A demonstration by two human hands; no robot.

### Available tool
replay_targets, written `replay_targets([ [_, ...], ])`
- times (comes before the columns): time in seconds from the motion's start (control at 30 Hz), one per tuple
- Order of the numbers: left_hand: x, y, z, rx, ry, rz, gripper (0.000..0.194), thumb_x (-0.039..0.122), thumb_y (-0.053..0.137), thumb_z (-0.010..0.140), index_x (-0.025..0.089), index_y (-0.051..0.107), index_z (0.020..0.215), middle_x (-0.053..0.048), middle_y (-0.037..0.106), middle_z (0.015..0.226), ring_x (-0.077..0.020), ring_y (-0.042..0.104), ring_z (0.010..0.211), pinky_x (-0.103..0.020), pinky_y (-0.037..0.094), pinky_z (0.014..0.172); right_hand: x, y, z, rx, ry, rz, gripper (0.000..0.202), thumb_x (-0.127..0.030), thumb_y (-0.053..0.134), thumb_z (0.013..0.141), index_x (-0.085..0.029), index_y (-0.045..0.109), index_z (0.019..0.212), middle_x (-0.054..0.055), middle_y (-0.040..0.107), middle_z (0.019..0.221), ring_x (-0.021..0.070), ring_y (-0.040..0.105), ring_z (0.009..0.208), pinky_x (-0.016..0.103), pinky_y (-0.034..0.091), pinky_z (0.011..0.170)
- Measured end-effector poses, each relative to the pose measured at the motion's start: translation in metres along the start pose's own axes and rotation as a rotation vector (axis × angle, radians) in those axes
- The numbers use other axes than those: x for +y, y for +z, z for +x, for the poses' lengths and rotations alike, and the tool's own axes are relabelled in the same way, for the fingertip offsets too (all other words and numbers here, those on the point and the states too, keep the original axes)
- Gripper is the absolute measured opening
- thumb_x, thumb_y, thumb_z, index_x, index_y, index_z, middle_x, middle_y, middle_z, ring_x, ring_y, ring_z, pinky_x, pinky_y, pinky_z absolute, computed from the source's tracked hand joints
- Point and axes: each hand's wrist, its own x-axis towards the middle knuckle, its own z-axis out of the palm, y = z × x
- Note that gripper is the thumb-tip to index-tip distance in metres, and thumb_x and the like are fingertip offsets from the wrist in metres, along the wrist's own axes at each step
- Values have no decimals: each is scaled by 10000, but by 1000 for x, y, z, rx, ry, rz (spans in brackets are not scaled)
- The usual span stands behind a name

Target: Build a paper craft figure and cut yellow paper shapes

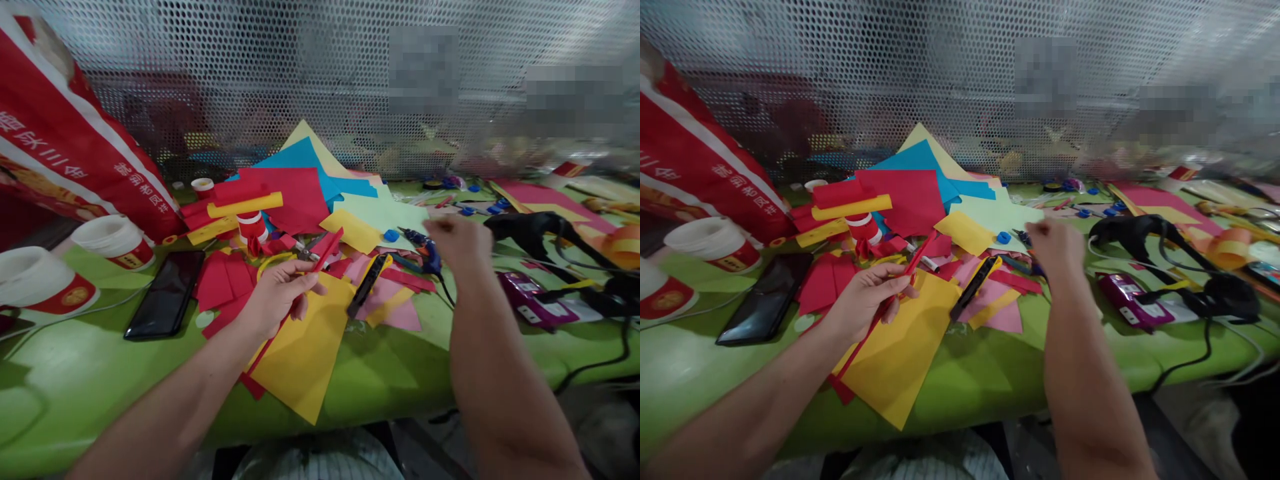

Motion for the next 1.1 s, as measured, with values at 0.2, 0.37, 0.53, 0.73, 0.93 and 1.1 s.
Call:
replay_targets([
  [0.2, -3, -1, 0, -85, -13, -75, 179, 261, 683, 691, 165, 578, 800, 4, 690, 614, -41, 435, 269, -153, 295, 272, -70, 48, -58, -532, -182, 756, 231, -349, 685, 666, -178, 631, 811, -1, 630, 705, 87, 539, 536, 250, 484, 530],
  [0.37, -2, 0, 0, -160, -71, -100, 172, 275, 693, 688, 162, 597, 776, 11, 680, 592, -46, 453, 270, -148, 290, 266, -78, 59, -74, -846, -125, 1105, 286, -324, 806, 530, -166, 646, 707, -23, 609, 635, 58, 502, 522, 191, 439, 476],
  [0.53, -1, 2, -1, -214, -121, -106, 187, 284, 706, 675, 149, 593, 736, 15, 669, 574, -41, 449, 263, -143, 281, 261, -79, 60, -78, -864, -121, 1175, 273, -300, 817, 534, -170, 651, 707, -42, 590, 579, 48, 490, 503, 171, 416, 465],
  [0.73, 0, 2, 0, -260, -166, -119, 242, 300, 698, 685, 159, 516, 758, 1, 680, 580, -47, 431, 240, -140, 260, 250, -79, 60, -77, -899, -163, 1180, 242, -270, 817, 540, -166, 640, 666, -50, 577, 581, 37, 488, 495, 150, 420, 453],
  [0.93, 0, 1, 0, -350, -204, -105, 305, 367, 673, 705, 178, 451, 795, -11, 679, 592, -70, 446, 243, -156, 285, 262, -79, 60, -77, -915, -163, 1201, 223, -274, 811, 546, -162, 648, 648, -44, 587, 565, 40, 490, 463, 156, 432, 428],
  [1.1, 0, 8, -6, -187, -48, 148, 196, 339, 575, 789, 176, 467, 796, 1, 648, 612, -53, 454, 299, -162, 294, 319, -77, 62, -77, -876, -131, 1172, 218, -286, 804, 555, -159, 649, 641, -44, 581, 523, 45, 487, 429, 169, 430, 416],
])
